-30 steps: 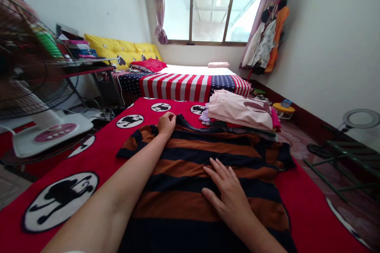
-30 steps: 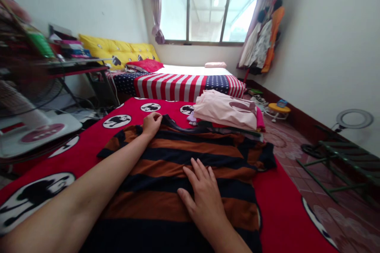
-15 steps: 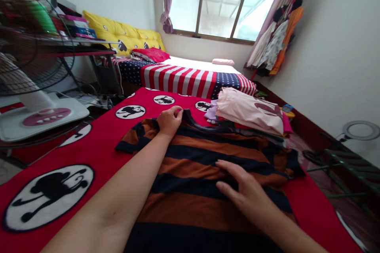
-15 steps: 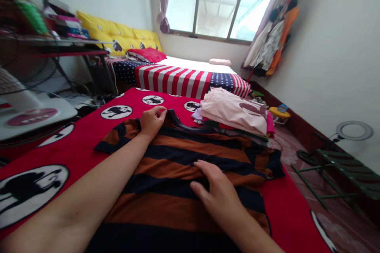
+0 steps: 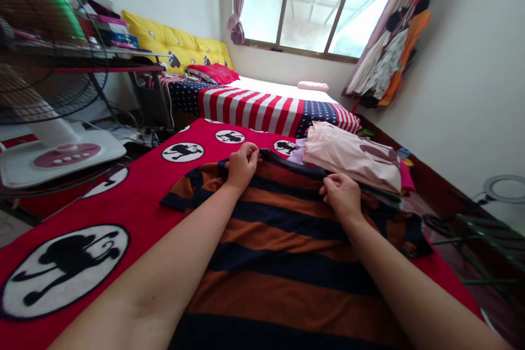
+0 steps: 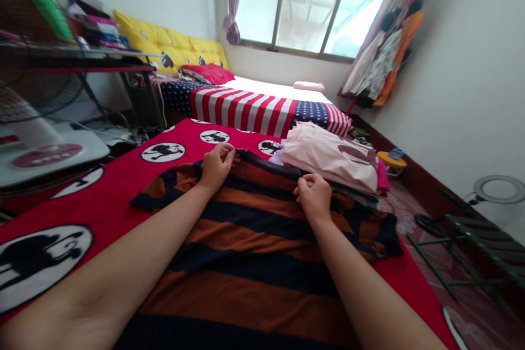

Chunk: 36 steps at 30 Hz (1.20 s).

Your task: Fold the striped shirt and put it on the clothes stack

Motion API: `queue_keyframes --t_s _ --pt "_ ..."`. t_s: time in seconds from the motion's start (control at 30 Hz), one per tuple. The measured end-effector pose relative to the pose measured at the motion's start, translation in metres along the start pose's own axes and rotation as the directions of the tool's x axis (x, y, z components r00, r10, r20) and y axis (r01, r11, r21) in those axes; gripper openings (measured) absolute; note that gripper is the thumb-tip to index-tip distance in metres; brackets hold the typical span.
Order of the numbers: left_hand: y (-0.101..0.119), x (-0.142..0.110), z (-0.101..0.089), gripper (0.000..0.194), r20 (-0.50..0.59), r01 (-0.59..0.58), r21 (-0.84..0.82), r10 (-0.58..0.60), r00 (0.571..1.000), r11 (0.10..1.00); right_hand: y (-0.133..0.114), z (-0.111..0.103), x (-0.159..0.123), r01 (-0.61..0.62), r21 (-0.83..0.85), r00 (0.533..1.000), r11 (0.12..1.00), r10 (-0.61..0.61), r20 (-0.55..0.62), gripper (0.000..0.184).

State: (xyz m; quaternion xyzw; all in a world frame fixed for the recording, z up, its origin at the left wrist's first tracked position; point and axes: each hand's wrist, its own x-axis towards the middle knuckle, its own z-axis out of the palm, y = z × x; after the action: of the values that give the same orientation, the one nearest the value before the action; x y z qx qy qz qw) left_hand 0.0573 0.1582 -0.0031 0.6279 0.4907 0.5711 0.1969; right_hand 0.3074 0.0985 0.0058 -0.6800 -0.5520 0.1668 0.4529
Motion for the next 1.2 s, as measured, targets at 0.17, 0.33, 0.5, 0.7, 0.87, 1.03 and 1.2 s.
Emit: queue_keyframes --t_s 0.17,0.33,0.5,0.7,0.87,1.03,1.2 --pt "-0.002 0.001 0.002 0.015 0.067 -0.143 0.049 0.14 0.988 0.989 0.012 0.011 -0.01 0.007 0.497 0.992 0.868 0.057 -0.113 0.025" --pt "-0.013 -0.001 0.005 0.062 0.307 -0.241 0.267 0.155 0.939 0.933 0.028 0.017 -0.011 0.089 0.43 0.995 0.898 -0.057 -0.088 0.036" --pt "-0.017 -0.001 0.005 0.085 0.483 -0.316 0.453 0.069 0.873 0.833 0.02 0.015 -0.018 0.343 -0.029 0.936 0.939 -0.339 0.095 0.031" --pt "0.011 -0.006 0.001 0.035 0.524 -0.349 0.086 0.256 0.812 0.933 0.016 0.024 -0.017 0.418 -0.484 0.906 0.769 -0.314 0.285 0.056" --pt "0.014 -0.014 0.009 0.053 0.813 -0.426 0.191 0.1 0.573 0.885 0.015 0.028 -0.019 0.426 -0.591 0.899 0.685 -0.246 0.363 0.053" --pt "0.002 -0.02 0.019 0.061 0.781 -0.494 0.393 0.003 0.625 0.775 0.014 0.031 -0.021 0.425 -0.618 0.899 0.661 -0.229 0.374 0.055" --pt "0.019 -0.023 0.025 0.063 0.762 -0.478 0.53 -0.146 0.631 0.701 0.007 0.032 -0.021 0.403 -0.614 0.895 0.679 -0.153 0.419 0.055"
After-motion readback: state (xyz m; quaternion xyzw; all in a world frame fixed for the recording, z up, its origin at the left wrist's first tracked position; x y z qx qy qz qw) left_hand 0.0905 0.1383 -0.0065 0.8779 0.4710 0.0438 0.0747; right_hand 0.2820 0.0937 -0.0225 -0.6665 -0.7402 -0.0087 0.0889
